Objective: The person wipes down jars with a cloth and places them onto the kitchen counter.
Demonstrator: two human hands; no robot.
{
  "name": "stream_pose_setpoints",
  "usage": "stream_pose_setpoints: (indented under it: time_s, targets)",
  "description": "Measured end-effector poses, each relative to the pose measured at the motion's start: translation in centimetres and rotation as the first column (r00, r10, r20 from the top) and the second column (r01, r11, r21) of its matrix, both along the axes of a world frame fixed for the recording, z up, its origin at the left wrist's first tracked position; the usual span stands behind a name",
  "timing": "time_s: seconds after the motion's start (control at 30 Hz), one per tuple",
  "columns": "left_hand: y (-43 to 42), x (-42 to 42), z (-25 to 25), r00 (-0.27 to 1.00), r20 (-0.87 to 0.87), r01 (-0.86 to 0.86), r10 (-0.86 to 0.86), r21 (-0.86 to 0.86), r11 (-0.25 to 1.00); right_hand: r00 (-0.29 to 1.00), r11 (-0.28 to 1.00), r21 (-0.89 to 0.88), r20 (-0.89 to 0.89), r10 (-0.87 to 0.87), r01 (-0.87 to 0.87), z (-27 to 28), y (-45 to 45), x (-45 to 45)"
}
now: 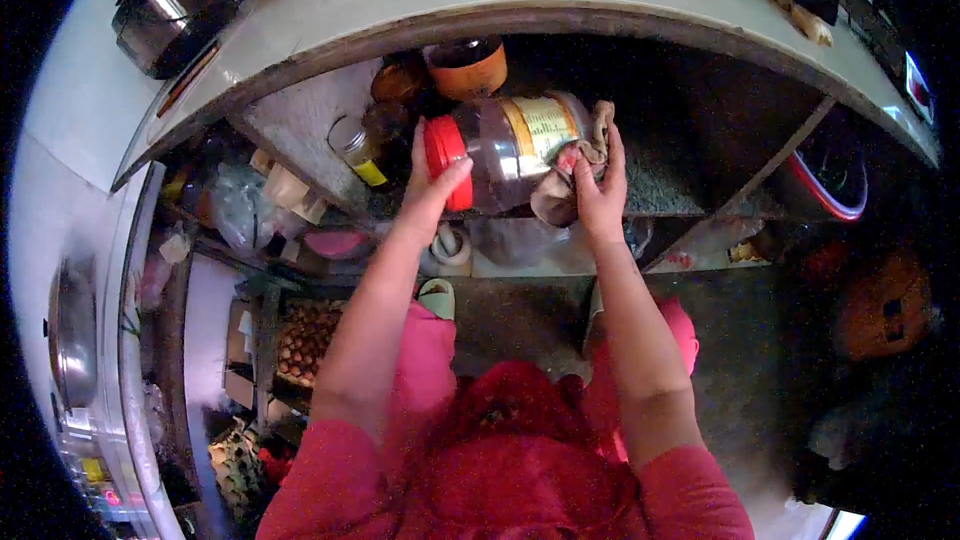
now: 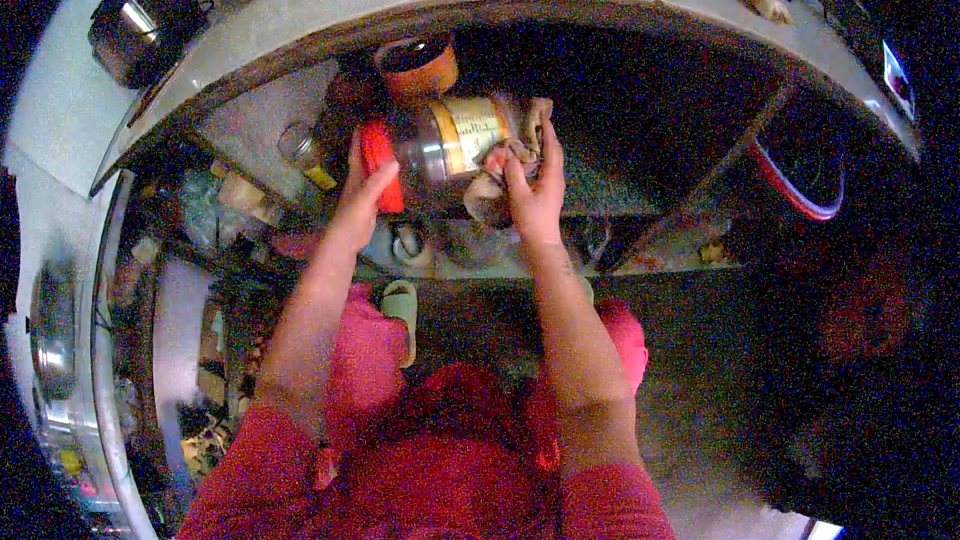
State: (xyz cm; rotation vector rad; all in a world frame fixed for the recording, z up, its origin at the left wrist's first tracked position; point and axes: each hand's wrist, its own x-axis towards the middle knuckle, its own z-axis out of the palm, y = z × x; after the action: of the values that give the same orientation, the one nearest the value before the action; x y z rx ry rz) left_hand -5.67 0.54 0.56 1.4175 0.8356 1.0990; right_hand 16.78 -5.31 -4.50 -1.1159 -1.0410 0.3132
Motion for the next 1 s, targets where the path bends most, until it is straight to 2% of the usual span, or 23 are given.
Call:
stream_pose_setpoints:
  time_s: [0.03, 0.13, 0.17, 0.27, 0.3, 0.4, 0.43, 0.5, 0.53, 0.57, 0.6, 0.67, 0.77, 0.87, 0.9, 0.93, 1.0]
  targets:
    - [-0.3, 0.1, -0.2, 0.999, 0.011, 0.034, -0.034, -0.031, 0.999, 0.995, 0.997, 0.025, 0.061, -0.076, 0.075, -0.8, 0.6, 0.4]
    - [-1.0, 0.5, -1.3, 0.999, 0.049, 0.023, -0.02, -0.057, 0.998, 0.998, 0.999, -0.016, -0.04, -0.047, 0.047, 0.5, 0.9, 0.5]
    - [-0.7, 0.7, -2.0, 0.991, 0.124, 0.054, -0.048, -0.047, 0.997, 0.997, 0.996, -0.057, -0.025, -0.076, 0.074, 1.1, 0.5, 0.4]
    - [-1.6, 0.8, -0.5, 0.993, 0.064, 0.097, -0.097, -0.006, 0.995, 0.979, 0.985, -0.004, -0.111, -0.17, 0.17, -0.8, 0.9, 0.3]
    - [-1.6, 0.9, -0.4, 0.996, 0.04, 0.079, -0.079, 0.002, 0.997, 0.953, 0.96, 0.015, 0.112, -0.281, 0.281, 0.5, 0.1, -0.3]
    - [-0.5, 0.7, -1.4, 0.996, 0.05, 0.075, -0.077, 0.036, 0.997, 0.765, 0.91, 0.109, 0.508, -0.397, 0.4, 1.3, -0.1, -0.8]
    - [-0.5, 0.7, -1.6, 0.997, 0.043, 0.066, -0.067, 0.035, 0.997, 0.798, 0.938, 0.129, 0.496, -0.343, 0.323, 1.8, -0.2, -1.1]
    - [-0.4, 0.7, -1.9, 0.998, 0.027, 0.049, -0.05, 0.033, 0.998, 0.764, 0.968, 0.146, 0.594, -0.252, 0.206, 2.9, -0.8, -2.1]
    - [-0.3, 0.7, -2.1, 0.999, -0.002, 0.041, -0.041, 0.069, 0.997, 0.739, 0.978, 0.149, 0.641, -0.208, 0.145, 3.4, -1.1, -2.8]
    - [-0.2, 0.6, -2.5, 0.999, -0.03, 0.034, -0.031, 0.106, 0.994, 0.769, 0.989, 0.134, 0.624, -0.137, 0.068, 3.7, -1.4, -3.8]
    - [-0.2, 0.7, -2.7, 0.999, -0.046, 0.025, -0.019, 0.132, 0.991, 0.741, 0.997, 0.071, 0.667, -0.075, 0.037, 3.9, -2.0, -4.6]
    - [-0.3, 0.9, -3.1, 0.998, -0.068, 0.008, 0.004, 0.173, 0.985, 0.691, 0.992, 0.113, 0.721, -0.04, -0.06, 3.9, -2.4, -5.6]
    - [-0.7, 0.9, -3.1, 0.996, -0.087, 0.015, 0.005, 0.227, 0.974, 0.591, 0.989, 0.044, 0.805, 0.05, -0.144, 5.3, -3.2, -5.3]
    - [-1.4, 0.8, -2.2, 0.989, -0.15, 0.05, -0.006, 0.289, 0.956, 0.588, 0.991, 0.07, 0.8, -0.123, 0.112, 4.5, -2.9, -3.6]
    - [-1.8, 0.8, -1.9, 0.984, -0.178, 0.065, -0.01, 0.309, 0.949, 0.638, 0.977, 0.136, 0.74, -0.21, 0.164, 4.2, -2.5, -2.5]
    - [-2.0, 0.9, -1.8, 0.987, -0.158, 0.072, -0.025, 0.302, 0.951, 0.625, 0.952, 0.108, 0.732, -0.271, 0.286, 3.8, -2.2, -1.5]
    - [-2.3, 1.1, -1.8, 0.992, -0.115, 0.084, -0.052, 0.287, 0.954, 0.701, 0.934, 0.128, 0.628, -0.337, 0.335, 2.9, -1.0, 1.0]
